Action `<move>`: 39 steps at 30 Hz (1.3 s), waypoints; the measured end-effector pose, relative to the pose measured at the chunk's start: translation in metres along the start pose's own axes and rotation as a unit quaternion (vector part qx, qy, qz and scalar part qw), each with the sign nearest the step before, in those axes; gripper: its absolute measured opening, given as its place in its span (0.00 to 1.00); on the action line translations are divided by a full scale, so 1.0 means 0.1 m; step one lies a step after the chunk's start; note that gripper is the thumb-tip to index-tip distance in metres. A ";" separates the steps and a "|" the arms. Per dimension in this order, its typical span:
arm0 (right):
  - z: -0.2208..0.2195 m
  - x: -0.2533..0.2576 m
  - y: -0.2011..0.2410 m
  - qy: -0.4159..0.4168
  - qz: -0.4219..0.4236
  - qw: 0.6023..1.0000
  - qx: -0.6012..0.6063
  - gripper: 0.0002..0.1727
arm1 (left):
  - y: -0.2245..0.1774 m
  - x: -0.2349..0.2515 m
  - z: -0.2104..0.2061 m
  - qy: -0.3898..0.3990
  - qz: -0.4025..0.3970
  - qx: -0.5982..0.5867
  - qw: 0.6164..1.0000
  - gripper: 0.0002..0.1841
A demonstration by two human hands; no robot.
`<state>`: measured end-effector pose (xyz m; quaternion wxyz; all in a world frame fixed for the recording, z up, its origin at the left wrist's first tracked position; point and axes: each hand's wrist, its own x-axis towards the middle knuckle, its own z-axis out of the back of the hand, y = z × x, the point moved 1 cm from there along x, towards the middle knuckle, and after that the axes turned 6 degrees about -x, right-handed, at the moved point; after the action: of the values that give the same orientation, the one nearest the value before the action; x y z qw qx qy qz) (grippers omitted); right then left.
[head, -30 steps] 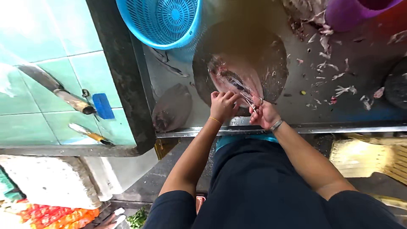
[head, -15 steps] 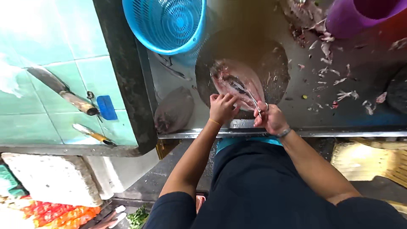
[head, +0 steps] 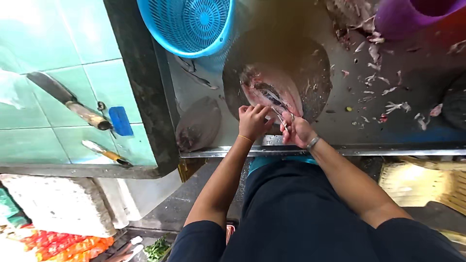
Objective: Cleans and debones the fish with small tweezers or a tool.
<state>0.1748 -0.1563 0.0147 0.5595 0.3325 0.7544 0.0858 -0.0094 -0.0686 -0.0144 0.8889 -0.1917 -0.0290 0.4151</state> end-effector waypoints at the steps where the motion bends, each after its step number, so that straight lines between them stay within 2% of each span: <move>1: 0.01 0.01 0.01 -0.023 0.015 1.000 -0.005 0.26 | 0.00 0.01 0.00 -0.002 -0.001 0.003 1.000 0.21; 3: 0.00 -0.03 0.11 -0.027 0.072 0.997 -0.017 0.24 | 0.04 0.07 0.02 -0.020 -0.005 0.003 1.000 0.21; 5: -0.01 -0.05 0.09 0.017 0.039 0.999 -0.022 0.28 | 0.02 0.02 0.02 -0.015 0.003 -0.009 1.000 0.21; 7: -0.01 0.03 0.05 -0.002 0.001 1.000 -0.009 0.27 | -0.01 0.01 0.01 -0.010 0.010 -0.013 1.000 0.20; 8: -0.01 0.03 0.06 -0.023 0.022 0.999 -0.006 0.24 | -0.01 0.02 0.01 -0.015 0.009 -0.010 1.000 0.20; 10: -0.04 -0.01 0.16 -0.019 0.063 0.998 -0.004 0.24 | 0.04 0.06 0.01 -0.031 0.006 -0.008 0.999 0.20; 13: -0.04 0.05 0.07 0.018 0.001 1.000 -0.001 0.28 | -0.01 -0.01 -0.01 -0.019 0.018 -0.019 0.999 0.21; 15: -0.05 0.07 0.08 -0.020 0.029 0.999 0.003 0.24 | 0.00 0.01 0.00 -0.024 0.013 -0.016 0.999 0.20; 17: -0.08 0.08 0.17 -0.016 0.039 0.999 0.013 0.25 | 0.06 0.07 0.01 -0.039 0.014 -0.014 0.999 0.20; 19: -0.04 0.07 0.09 -0.014 0.012 0.999 -0.046 0.26 | -0.02 -0.04 0.00 -0.030 0.059 -0.063 0.996 0.20; 20: 0.00 0.04 0.07 -0.035 0.059 0.989 -0.132 0.23 | -0.10 -0.07 0.05 -0.028 0.101 -0.119 0.987 0.19; 21: 0.05 -0.02 0.12 -0.061 0.132 0.957 -0.251 0.18 | -0.18 -0.03 0.13 -0.034 0.148 -0.203 0.967 0.19; 22: 0.05 -0.11 0.17 -0.103 0.191 0.903 -0.371 0.15 | -0.29 0.00 0.21 -0.039 0.194 -0.317 0.928 0.20; 24: -0.08 -0.41 0.00 -0.167 0.240 0.775 -0.560 0.21 | -0.65 -0.14 0.25 -0.005 0.267 -0.536 0.801 0.23; 25: -0.17 -0.50 -0.08 -0.172 0.239 0.727 -0.621 0.26 | -0.82 -0.20 0.25 -0.007 0.286 -0.598 0.749 0.25; 26: -0.26 -0.49 -0.13 -0.171 0.246 0.696 -0.653 0.27 | -0.88 -0.17 0.29 -0.033 0.300 -0.629 0.716 0.26; 27: -0.33 -0.46 -0.18 -0.164 0.258 0.682 -0.665 0.27 | -0.84 -0.14 0.35 -0.070 0.309 -0.643 0.698 0.27; 28: -0.39 -0.45 -0.22 -0.149 0.262 0.684 -0.664 0.25 | -0.70 -0.12 0.43 -0.111 0.317 -0.639 0.692 0.26; 29: -0.45 -0.41 -0.22 -0.133 0.256 0.705 -0.648 0.25 | -0.46 -0.07 0.52 -0.158 0.326 -0.608 0.707 0.24; 30: -0.51 -0.33 -0.20 -0.118 0.249 0.739 -0.615 0.27 | -0.15 0.02 0.63 -0.192 0.335 -0.540 0.748 0.21; 31: -0.58 -0.21 -0.20 -0.103 0.249 0.782 -0.562 0.27 | 0.20 0.12 0.74 -0.195 0.349 -0.434 0.807 0.16; 32: -0.68 -0.07 -0.25 -0.087 0.256 0.828 -0.491 0.27 | 0.47 0.18 0.86 -0.142 0.377 -0.306 0.863 0.22; 33: -0.79 0.12 -0.31 -0.078 0.275 0.866 -0.411 0.28 | 0.62 0.27 0.95 -0.077 0.402 -0.202 0.890 0.37; 34: -0.86 0.32 -0.36 -0.072 0.298 0.896 -0.321 0.27 | 0.66 0.41 1.00 -0.026 0.406 -0.137 0.903 0.46; 35: -0.87 0.47 -0.40 -0.070 0.315 0.917 -0.234 0.27 | 0.62 0.56 1.00 -0.003 0.383 -0.106 0.918 0.50; 37: -0.64 0.45 -0.57 -0.109 0.352 0.927 -0.067 0.24 | 0.49 0.77 0.88 0.027 0.298 -0.088 0.950 0.49; 39: -0.10 0.05 -0.73 -0.188 0.371 0.910 0.002 0.23 | 0.44 1.00 0.70 0.072 0.208 -0.095 0.971 0.44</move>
<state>0.1355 -0.2067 -0.0226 0.6178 0.5994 0.4581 0.2217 0.0092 0.0540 0.0231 0.7605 -0.3065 0.0366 0.5712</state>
